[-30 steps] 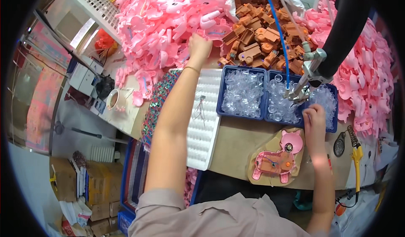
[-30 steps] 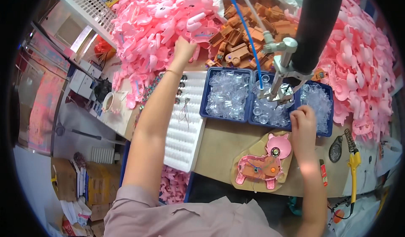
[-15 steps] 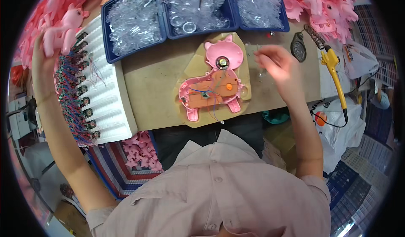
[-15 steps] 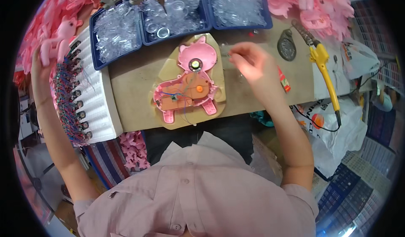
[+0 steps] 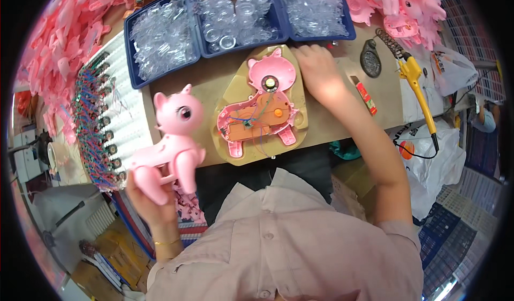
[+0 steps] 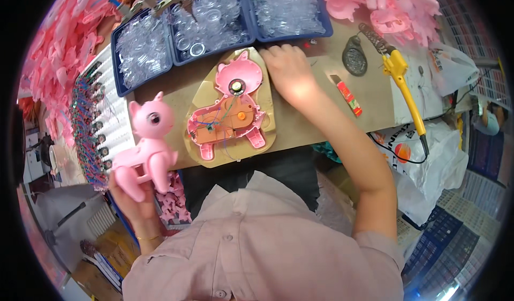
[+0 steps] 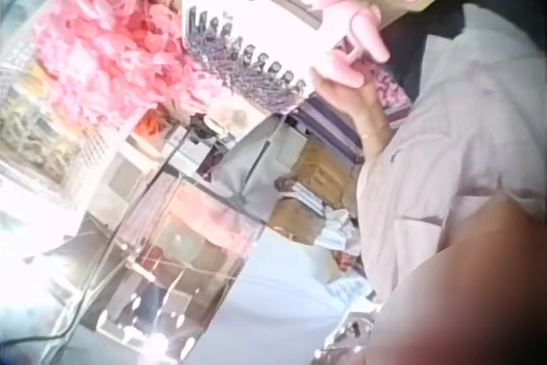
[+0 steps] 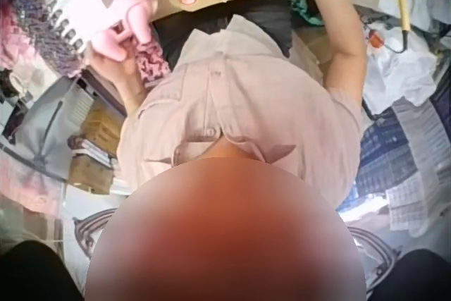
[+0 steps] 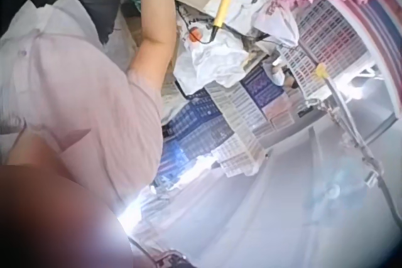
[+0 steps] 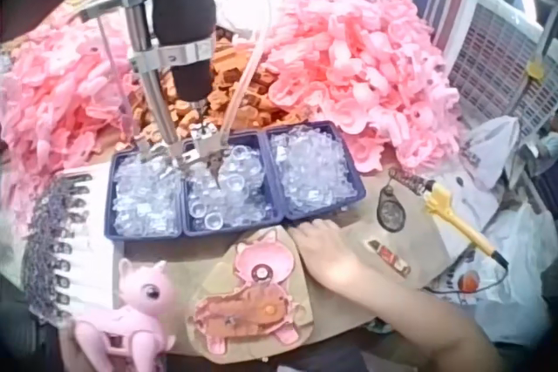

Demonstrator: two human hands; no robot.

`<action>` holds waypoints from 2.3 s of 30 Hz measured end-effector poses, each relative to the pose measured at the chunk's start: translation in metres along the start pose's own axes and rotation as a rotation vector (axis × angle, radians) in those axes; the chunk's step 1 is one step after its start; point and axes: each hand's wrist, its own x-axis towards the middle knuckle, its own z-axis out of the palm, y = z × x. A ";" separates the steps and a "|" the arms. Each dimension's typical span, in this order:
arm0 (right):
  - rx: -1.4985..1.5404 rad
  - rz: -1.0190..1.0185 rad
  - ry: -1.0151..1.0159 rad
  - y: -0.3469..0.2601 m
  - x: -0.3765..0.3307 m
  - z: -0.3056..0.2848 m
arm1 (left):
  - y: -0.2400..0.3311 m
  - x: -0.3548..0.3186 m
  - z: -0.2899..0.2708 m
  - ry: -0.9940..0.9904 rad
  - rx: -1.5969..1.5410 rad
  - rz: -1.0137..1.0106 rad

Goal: Assembling a pink toy pony by installing electronic components and wiring, then securing the plastic shell with screws.

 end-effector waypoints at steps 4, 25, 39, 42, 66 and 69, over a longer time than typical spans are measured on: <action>0.073 0.018 0.045 0.003 0.005 -0.009 | -0.035 0.003 -0.022 0.001 0.243 0.103; 0.894 0.616 -0.018 -0.091 -0.076 -0.085 | 0.019 0.018 0.064 -0.492 1.874 0.446; 0.342 0.312 0.025 -0.086 -0.070 -0.061 | -0.020 0.018 0.082 -0.444 0.412 -0.104; 0.157 0.220 0.049 -0.091 -0.069 -0.063 | -0.024 0.019 0.089 -0.479 0.387 -0.104; 0.641 -0.404 -0.168 -0.102 -0.032 -0.063 | -0.026 0.014 0.070 -0.257 0.590 -0.074; 0.887 -0.005 -0.188 -0.106 -0.036 -0.060 | -0.038 0.027 0.075 -0.354 0.560 -0.108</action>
